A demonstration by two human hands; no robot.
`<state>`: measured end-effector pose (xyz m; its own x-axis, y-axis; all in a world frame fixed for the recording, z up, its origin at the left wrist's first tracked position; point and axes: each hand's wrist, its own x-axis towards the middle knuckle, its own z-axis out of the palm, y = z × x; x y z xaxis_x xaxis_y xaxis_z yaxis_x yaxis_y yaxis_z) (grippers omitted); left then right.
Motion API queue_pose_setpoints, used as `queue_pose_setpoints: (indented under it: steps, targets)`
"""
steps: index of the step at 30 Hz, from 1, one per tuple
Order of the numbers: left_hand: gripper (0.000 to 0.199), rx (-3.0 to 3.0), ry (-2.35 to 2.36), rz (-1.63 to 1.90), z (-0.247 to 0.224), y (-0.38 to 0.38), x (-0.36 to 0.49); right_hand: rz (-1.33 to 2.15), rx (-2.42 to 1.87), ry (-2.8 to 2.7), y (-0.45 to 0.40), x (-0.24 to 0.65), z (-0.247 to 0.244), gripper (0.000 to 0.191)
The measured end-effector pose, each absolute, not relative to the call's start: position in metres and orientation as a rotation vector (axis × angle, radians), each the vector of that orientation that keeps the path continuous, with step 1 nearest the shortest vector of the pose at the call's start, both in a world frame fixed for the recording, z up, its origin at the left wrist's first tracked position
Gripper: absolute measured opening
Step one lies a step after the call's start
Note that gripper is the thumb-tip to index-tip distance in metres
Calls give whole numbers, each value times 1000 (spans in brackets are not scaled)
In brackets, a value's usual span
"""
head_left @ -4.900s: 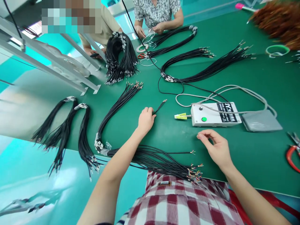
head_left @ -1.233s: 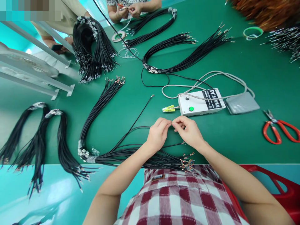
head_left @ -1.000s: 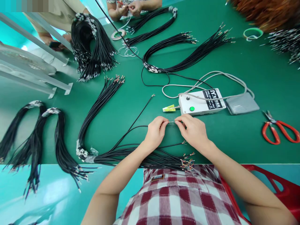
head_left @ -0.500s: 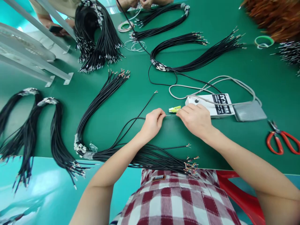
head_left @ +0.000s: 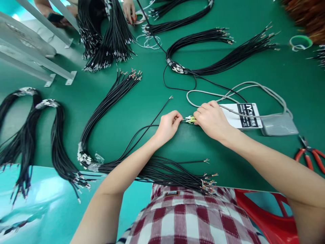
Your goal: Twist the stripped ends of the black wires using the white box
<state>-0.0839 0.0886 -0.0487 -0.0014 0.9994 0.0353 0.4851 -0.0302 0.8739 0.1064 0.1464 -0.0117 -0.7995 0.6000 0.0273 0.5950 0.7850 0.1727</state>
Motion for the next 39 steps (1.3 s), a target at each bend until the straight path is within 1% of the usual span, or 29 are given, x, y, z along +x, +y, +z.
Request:
queue_pose_setpoints:
  steps: [7,16,19,21,24,25,29,33,35,37,39]
  targets:
    - [11,1598,1555,926,-57,94,-79,325,972,2979,147,109,-14,24]
    - [10,1559,1570,908,-60,97,-74,350,1028,2949,142,106,-6,8]
    - [10,1537,1570,905,-58,97,-74,256,1073,3102,134,127,2,15]
    - [10,1544,1577,909,-58,97,-75,195,1212,3238,122,150,1,16]
    - [10,1542,1586,915,-58,96,-75,125,1612,3380,98,185,-10,9]
    - [10,1537,1588,916,-59,96,-75,99,1688,3386,90,194,-17,8]
    - [10,1532,1589,915,-60,96,-74,142,1733,3335,69,205,-43,11]
    - [10,1570,1611,911,-62,93,-78,417,1733,3361,72,203,-60,17]
    - [10,1591,1640,900,-63,92,-85,498,1730,3393,78,204,-64,20]
    - [10,1593,1670,895,-61,90,-94,487,1737,3414,80,205,-65,21]
    - [11,1575,1682,910,-53,83,-99,403,1759,3431,79,205,-63,22]
